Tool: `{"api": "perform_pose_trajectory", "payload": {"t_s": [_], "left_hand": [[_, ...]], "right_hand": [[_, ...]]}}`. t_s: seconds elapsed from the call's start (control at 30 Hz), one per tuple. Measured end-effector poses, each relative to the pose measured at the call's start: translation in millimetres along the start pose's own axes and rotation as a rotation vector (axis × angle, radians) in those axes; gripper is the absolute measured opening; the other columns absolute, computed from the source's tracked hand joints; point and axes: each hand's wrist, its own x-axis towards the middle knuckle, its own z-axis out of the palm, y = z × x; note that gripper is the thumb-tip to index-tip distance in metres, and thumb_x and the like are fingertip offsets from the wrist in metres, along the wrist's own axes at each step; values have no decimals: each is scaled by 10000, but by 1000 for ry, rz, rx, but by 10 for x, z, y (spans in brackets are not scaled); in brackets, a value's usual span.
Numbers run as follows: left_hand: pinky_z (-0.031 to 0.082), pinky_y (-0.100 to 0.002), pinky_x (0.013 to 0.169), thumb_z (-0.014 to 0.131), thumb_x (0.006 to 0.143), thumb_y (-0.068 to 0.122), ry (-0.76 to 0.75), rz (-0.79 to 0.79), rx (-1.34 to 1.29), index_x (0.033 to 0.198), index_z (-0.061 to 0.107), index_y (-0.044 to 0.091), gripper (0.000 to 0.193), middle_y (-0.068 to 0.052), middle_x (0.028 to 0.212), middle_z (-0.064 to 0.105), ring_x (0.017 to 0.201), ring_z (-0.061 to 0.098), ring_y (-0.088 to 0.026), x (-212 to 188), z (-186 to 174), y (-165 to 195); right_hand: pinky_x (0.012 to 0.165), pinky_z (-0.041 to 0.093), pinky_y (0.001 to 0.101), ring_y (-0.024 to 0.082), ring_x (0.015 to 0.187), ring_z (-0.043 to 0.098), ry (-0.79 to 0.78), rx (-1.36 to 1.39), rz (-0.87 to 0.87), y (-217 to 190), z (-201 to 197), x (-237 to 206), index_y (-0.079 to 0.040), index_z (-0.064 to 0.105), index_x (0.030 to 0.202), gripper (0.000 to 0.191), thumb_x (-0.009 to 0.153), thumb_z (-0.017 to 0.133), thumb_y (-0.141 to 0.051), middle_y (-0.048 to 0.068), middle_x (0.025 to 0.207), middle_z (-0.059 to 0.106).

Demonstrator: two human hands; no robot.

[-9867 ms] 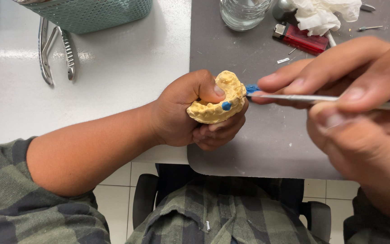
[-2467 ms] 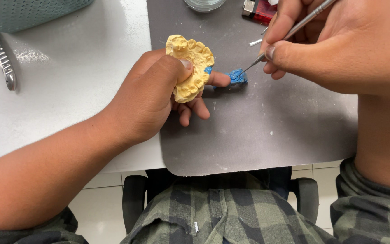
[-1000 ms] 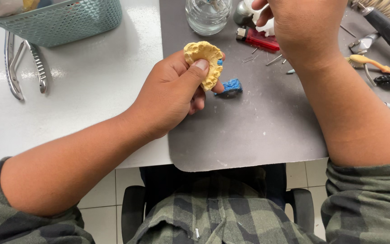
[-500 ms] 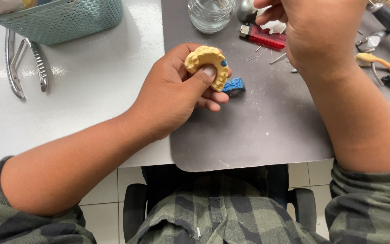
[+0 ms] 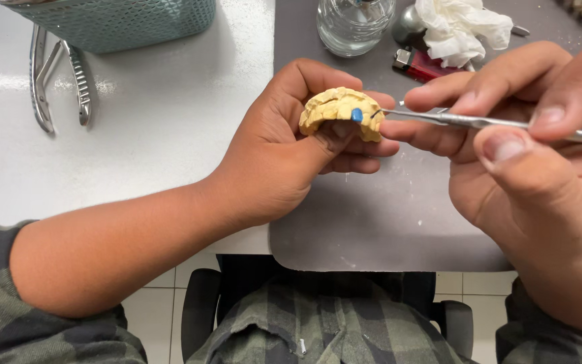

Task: The person holds a yellow dental cast in the left hand and uses a metal probe in the right hand to apply small amounts of blue wax to specific tooth surfaces. The person repeatedly scoops wax from a pile on the mat and places it onto the cast, smoothing it with the tool.

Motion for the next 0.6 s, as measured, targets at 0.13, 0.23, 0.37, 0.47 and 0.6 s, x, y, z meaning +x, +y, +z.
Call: {"api": "perform_pose_trajectory", "payload": {"t_s": [0.13,0.23,0.37,0.47,0.6], "left_hand": [[609,-390,1073,462,1170,-88,-78,81,66,1322,418,104,249,-150,1452,602,1254,709,-226,-37,-27,-18],[614,-384,1070,469,1160,-142,-83,107,106,1306,433,93,278,-142,1423,620,1251,705,-205,-58,-17,-30],[621,-368,1056,479,1150,-171,-85,122,148,1306,452,83,299,-117,1396,629,1223,694,-179,-81,-17,-18],[625,-355,1042,487,1152,-173,-88,141,199,1304,459,82,299,-103,1383,633,1189,667,-161,-80,-18,-17],[627,-349,1037,489,1148,-172,-89,149,212,1302,458,87,303,-96,1386,630,1236,677,-156,-74,-20,-17]], "right_hand": [[1128,592,563,252,1226,607,-52,-121,-35,-56,17,-112,-207,516,1126,198,1086,528,-13,45,1128,535],[1080,594,534,255,1197,614,-29,-208,-54,-59,39,-169,-193,505,1097,209,1081,520,14,62,1128,540],[939,644,519,303,1143,647,31,-250,-33,-63,70,-151,-192,479,1068,259,960,531,37,114,1145,556],[1110,615,536,284,1131,651,-55,-300,-106,-90,114,-133,-164,491,1118,229,1008,543,30,102,1148,555],[1142,666,530,294,1130,675,-99,-389,-143,-130,131,-100,-153,478,1118,211,1028,545,26,109,1149,570]]}}
